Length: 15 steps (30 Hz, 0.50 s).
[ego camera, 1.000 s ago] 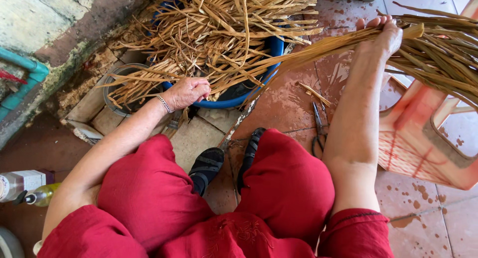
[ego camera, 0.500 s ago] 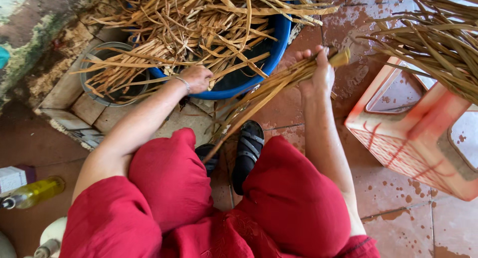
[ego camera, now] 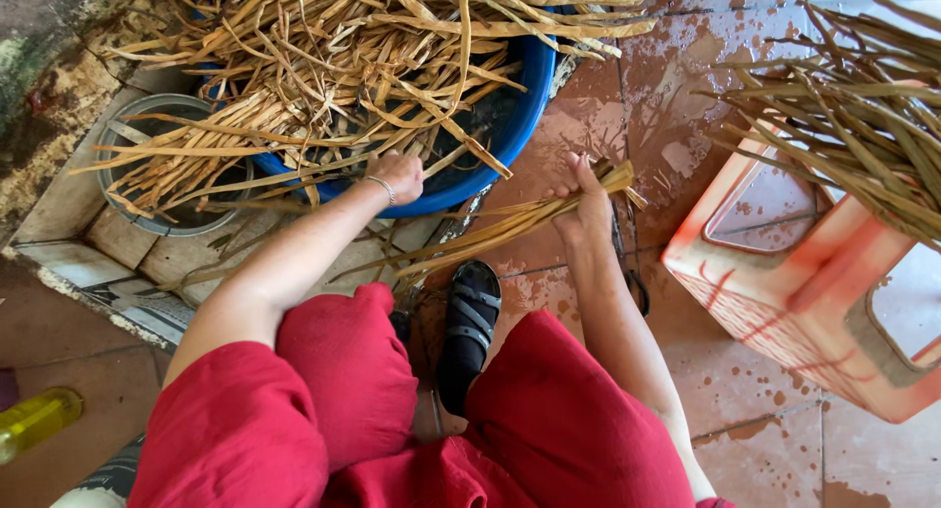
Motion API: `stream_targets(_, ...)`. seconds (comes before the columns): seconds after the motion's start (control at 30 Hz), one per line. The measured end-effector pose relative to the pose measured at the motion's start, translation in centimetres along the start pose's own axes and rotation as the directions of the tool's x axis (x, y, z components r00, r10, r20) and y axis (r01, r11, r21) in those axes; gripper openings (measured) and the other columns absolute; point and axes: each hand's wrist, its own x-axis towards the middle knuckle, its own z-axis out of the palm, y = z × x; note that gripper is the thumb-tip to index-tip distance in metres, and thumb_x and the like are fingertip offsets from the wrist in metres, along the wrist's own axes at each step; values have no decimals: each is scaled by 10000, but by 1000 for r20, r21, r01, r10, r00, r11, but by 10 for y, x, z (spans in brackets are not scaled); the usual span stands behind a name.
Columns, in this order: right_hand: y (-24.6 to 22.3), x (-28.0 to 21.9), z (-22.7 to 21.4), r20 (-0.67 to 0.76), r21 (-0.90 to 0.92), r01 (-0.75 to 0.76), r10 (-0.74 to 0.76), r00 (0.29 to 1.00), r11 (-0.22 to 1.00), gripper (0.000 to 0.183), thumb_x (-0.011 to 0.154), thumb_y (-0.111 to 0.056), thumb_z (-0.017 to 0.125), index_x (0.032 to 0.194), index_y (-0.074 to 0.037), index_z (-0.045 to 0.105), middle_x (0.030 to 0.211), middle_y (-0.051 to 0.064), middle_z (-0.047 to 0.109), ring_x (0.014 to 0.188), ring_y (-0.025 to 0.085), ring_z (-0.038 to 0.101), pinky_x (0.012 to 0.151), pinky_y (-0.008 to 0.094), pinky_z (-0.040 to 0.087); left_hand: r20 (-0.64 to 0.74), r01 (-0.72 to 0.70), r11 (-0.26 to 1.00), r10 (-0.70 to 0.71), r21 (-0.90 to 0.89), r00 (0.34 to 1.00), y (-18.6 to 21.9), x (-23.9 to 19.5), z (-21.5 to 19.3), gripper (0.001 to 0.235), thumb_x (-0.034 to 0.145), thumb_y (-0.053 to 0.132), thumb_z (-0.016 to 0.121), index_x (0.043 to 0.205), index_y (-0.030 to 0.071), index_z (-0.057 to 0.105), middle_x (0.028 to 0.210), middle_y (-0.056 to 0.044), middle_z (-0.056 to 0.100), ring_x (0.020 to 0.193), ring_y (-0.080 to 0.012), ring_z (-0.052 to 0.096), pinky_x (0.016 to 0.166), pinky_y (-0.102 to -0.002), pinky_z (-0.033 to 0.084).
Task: The person sits on the floor and repeatedly picks up dried plant strips from a blue basin. They pull the strips apart by hand to separate fibers and place the processed pieces into a nearby container. The process is repetitive and involves handling the material one at a time.
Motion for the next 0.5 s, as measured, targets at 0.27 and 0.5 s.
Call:
stream_targets(0.27, 44, 0, 32, 106, -70, -142, 149, 983, 987, 328, 1034, -316, 588, 1135, -10, 647, 959, 109, 690, 890, 275, 690, 797, 468, 589, -317, -141, 971, 74, -194, 945, -49, -48, -66, 130, 912, 183, 739, 1020, 123, 778, 941, -108, 745, 886, -243, 695, 823, -393, 541)
stream_targets(0.5, 33, -47, 94, 226, -154, 11, 25, 974, 988, 364, 984, -301, 617, 1251, -54, 605, 1195, 137, 720, 967, 257, 703, 743, 427, 606, -401, -401, 690, 173, -603, 900, -24, -88, -71, 165, 916, 100, 717, 1067, 38, 690, 901, -74, 767, 766, -125, 744, 702, -263, 620)
